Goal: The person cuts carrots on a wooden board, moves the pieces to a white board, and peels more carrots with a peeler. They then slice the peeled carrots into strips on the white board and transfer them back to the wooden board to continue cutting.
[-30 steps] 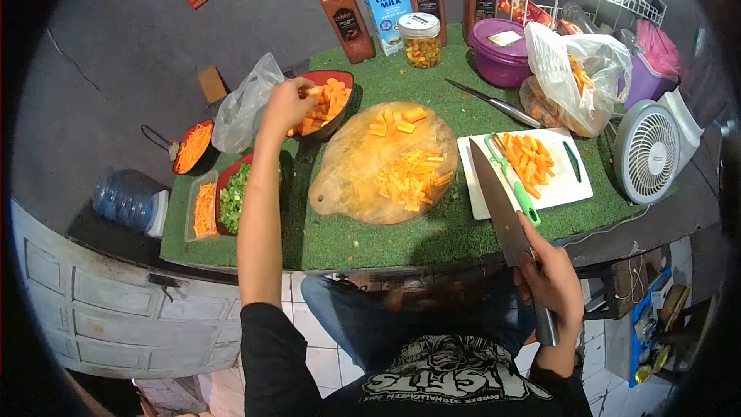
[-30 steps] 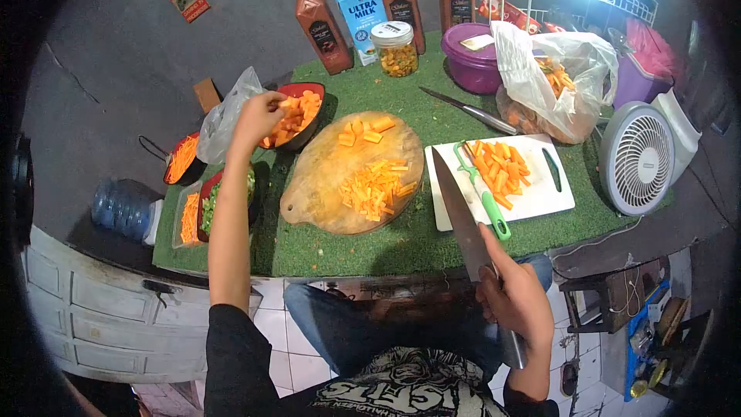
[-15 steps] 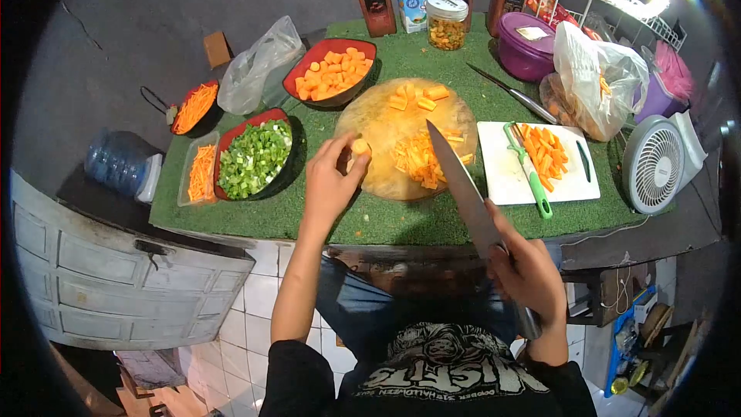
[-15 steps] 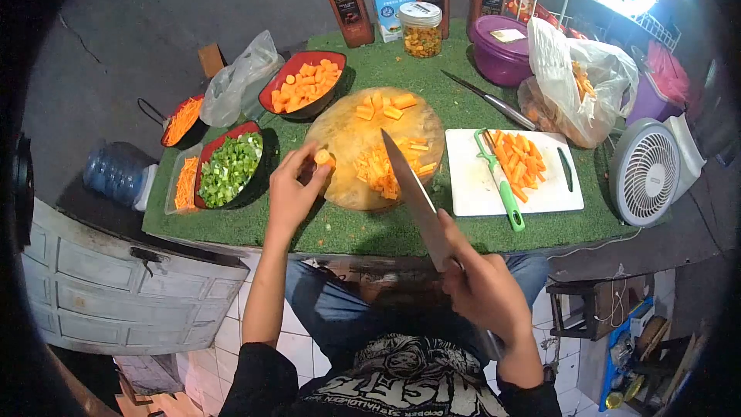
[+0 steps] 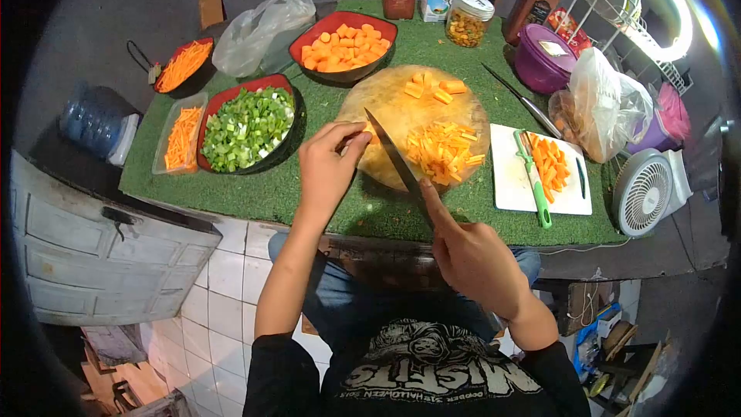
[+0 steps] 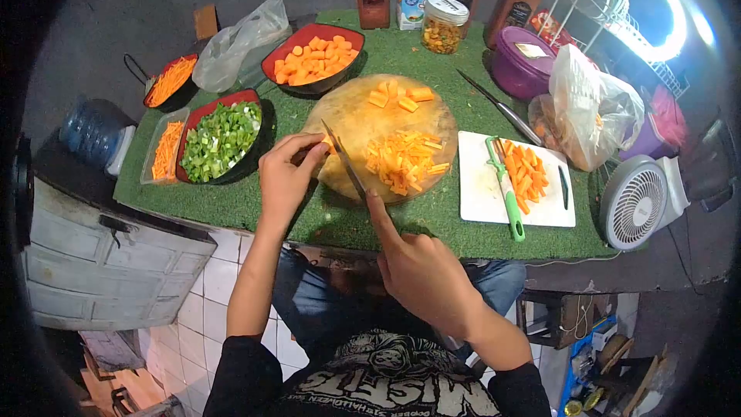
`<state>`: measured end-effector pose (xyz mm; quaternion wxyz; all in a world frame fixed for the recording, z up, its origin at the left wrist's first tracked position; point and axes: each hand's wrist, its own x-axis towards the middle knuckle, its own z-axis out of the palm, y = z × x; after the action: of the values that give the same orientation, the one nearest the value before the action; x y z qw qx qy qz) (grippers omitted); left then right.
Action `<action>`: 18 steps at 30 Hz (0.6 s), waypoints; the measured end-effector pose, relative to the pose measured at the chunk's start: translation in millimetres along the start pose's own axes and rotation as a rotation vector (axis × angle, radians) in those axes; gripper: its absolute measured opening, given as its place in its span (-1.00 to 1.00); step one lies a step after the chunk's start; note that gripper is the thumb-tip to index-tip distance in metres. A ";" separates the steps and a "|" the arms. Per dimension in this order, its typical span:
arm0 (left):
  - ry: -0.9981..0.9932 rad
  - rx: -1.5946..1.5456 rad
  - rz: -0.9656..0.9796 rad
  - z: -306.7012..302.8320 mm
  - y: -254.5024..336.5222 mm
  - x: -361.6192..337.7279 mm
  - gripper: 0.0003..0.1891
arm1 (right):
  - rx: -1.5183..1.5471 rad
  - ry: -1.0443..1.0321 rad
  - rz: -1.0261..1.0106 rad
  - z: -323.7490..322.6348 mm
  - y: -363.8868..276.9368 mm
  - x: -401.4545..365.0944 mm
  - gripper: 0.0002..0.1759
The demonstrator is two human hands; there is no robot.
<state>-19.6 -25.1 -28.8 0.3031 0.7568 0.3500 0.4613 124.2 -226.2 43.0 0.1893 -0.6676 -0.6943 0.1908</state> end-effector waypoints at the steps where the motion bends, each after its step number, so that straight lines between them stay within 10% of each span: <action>1: 0.013 0.004 0.014 0.0 -0.1 -0.4 -0.83 | -0.001 -0.011 -0.002 1.0 -2.1 2.0 -0.06; 18: 0.034 0.035 0.203 0.5 -7.8 1.7 -0.85 | -0.035 -0.069 0.124 0.2 -14.1 2.5 -0.08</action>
<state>-20.5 -19.3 -34.3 0.2354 0.7856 0.2846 0.4963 111.9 -224.3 50.2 0.1413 -0.7056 -0.6608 0.2131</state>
